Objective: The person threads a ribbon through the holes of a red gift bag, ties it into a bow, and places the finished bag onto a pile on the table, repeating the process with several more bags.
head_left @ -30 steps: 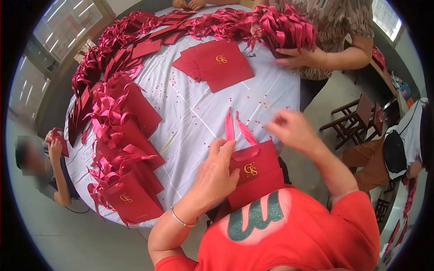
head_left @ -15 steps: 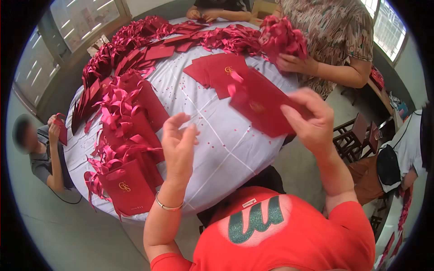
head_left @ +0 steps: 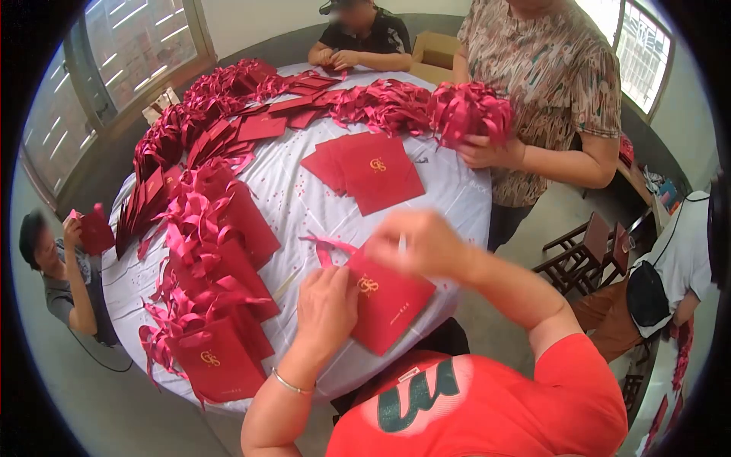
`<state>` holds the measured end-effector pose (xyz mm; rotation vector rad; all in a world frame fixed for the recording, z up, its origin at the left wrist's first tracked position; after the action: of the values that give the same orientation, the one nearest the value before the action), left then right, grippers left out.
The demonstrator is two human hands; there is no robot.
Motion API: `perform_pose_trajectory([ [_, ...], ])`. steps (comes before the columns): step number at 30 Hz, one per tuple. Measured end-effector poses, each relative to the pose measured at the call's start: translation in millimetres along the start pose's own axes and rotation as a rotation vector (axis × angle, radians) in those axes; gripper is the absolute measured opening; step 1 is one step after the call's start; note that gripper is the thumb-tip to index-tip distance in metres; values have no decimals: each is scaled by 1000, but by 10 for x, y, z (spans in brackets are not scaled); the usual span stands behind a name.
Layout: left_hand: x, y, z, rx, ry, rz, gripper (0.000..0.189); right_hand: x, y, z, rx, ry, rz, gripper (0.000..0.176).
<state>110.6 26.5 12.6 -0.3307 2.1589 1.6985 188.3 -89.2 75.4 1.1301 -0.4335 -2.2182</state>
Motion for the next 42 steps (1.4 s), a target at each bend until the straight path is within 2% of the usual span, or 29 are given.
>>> perform_pose_trajectory([
  [1,4,41,-48,-6,-25,-76,21,-195,215,-440,-56,-51,-132,12],
  [2,5,89,-89,-12,-49,-153,19,-353,411,-865,11,-212,-208,19],
  [3,-20,95,-121,3,-50,-101,20,-499,559,-1299,56,-282,-263,20],
  [6,-24,24,-76,38,-46,-107,23,-856,767,-2361,392,-249,-329,19],
  [7,-24,13,-55,36,-38,-114,23,-1002,781,-2429,390,-240,-322,19],
  [9,-47,11,-38,55,-31,-102,25,-1168,810,-2868,462,-571,-258,24],
  [10,-61,-16,-25,43,-25,-51,28,-1248,826,-3048,499,-669,-240,27],
  [11,-75,4,-15,37,-20,-58,28,-1334,816,-3133,496,-659,-238,27],
  [13,-84,7,-9,68,-15,-61,31,-1350,911,-3333,555,-809,-379,28],
  [14,-80,3,-3,64,-24,-67,32,-1383,881,-3452,541,-846,-367,31],
  [17,-103,-2,28,79,-2,-34,31,-1538,810,-3563,572,-778,-391,31],
  [18,-102,-12,40,84,9,-36,31,-1545,781,-3548,575,-775,-379,31],
  [20,-90,-8,66,86,11,-61,32,-1654,612,-3263,-129,-464,-439,25],
  [21,-95,-13,90,84,28,-70,32,-1688,504,-2952,-487,-384,-441,20],
  [23,-76,57,170,89,70,-161,34,-1625,368,-2092,-681,-371,-350,14],
  [25,-69,76,317,276,188,-191,36,-1407,145,-1384,-844,-331,-130,13],
  [26,-64,81,386,398,267,-194,37,-1218,-4,-1108,-813,-364,-1,12],
  [27,-35,-3,458,485,347,-101,36,-999,-161,-901,-780,-393,126,11],
  [28,-14,-137,495,820,447,-107,35,-710,-393,-796,-872,-485,339,9],
  [29,9,-268,517,1154,542,-115,34,-513,-504,-616,-705,-309,426,9],
  [31,31,-375,492,1325,613,52,30,-14,-762,-506,-926,-618,585,12],
  [32,33,-443,464,1451,667,111,29,64,-769,-430,-860,-558,638,12],
  [34,46,-446,470,1540,715,114,29,224,-748,-316,-730,-432,688,13],
  [35,64,-469,460,1606,740,130,31,283,-701,-279,-727,-444,673,13],
  [37,83,-491,472,1679,795,133,40,525,-698,-270,-791,-713,683,12],
  [38,82,-487,424,1680,790,165,40,535,-629,-190,-702,-601,674,11],
  [40,89,-393,394,1748,785,53,40,695,-521,-94,-670,-653,724,15],
  [42,144,-429,391,1786,769,60,35,992,-431,-60,-725,-798,759,12],
])
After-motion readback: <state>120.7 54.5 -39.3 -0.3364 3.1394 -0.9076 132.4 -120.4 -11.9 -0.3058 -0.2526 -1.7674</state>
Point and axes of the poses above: each hand's wrist, its own x-axis away from the middle knuckle, its own y-axis out of the back of the hand, z = x × y, the point moved 9 cm from there along -x, towards the middle knuckle, and after that the axes turned 13 degrees about -x, right-handed, at the moved point
